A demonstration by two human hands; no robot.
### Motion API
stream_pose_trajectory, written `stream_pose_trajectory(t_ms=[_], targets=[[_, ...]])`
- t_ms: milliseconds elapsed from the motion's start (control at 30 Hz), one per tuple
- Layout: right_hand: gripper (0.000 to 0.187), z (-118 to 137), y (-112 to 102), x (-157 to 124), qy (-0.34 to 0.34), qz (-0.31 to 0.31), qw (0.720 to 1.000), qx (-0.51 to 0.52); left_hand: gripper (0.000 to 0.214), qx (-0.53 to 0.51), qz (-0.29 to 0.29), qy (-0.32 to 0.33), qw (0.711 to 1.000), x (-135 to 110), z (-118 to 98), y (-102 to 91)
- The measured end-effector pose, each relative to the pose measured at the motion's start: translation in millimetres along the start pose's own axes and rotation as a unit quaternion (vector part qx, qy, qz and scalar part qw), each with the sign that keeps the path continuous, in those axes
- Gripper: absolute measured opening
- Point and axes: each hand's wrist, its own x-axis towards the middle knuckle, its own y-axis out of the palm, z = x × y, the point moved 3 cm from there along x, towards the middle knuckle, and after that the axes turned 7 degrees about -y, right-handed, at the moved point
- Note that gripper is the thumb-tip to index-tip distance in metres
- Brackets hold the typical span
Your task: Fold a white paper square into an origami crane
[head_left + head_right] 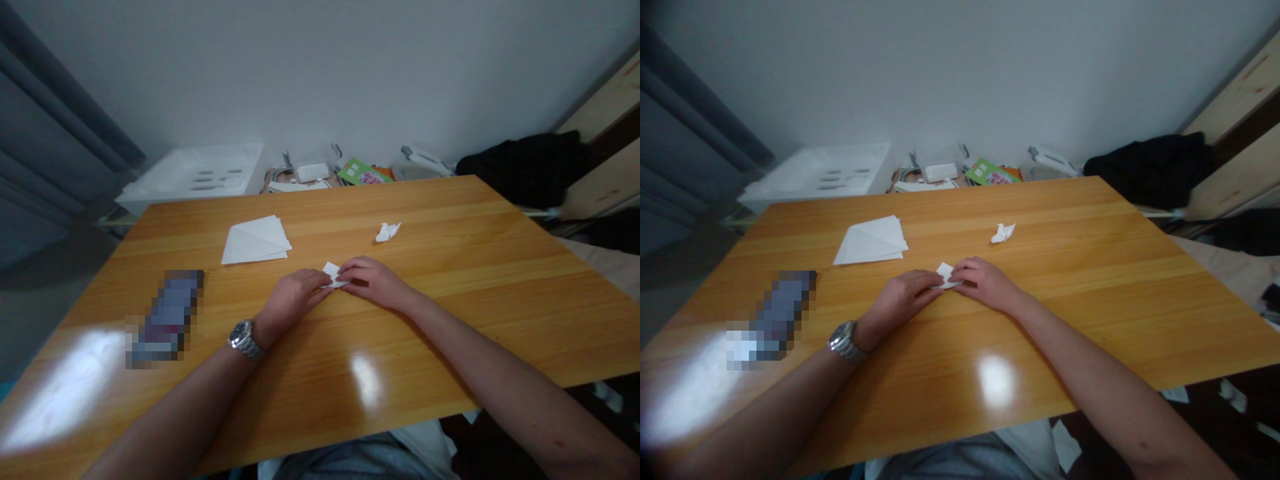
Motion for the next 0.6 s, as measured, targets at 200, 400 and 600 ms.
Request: stream_pose_trajectory(t_ms=[200,400,600], targets=[[0.019,7.9,-5.6,5.7,0.013,-0.040,0.999,0.014,0.023,-0.002,-0.041,0.013,0.999,-0.8,-2.0,-2.1],[0.020,9.5,-13.2,4.5,0.129,-0.119,0.984,0.039,0.037,0.014,-0.122,0.005,0.992,-0.8,-6.3,-10.9],[0.025,-7.8,-7.3,-5.7,0.235,-0.174,0.951,0.098,0.025,0.066,-0.100,0.052,0.991,-1.0,-14.1,-10.3]])
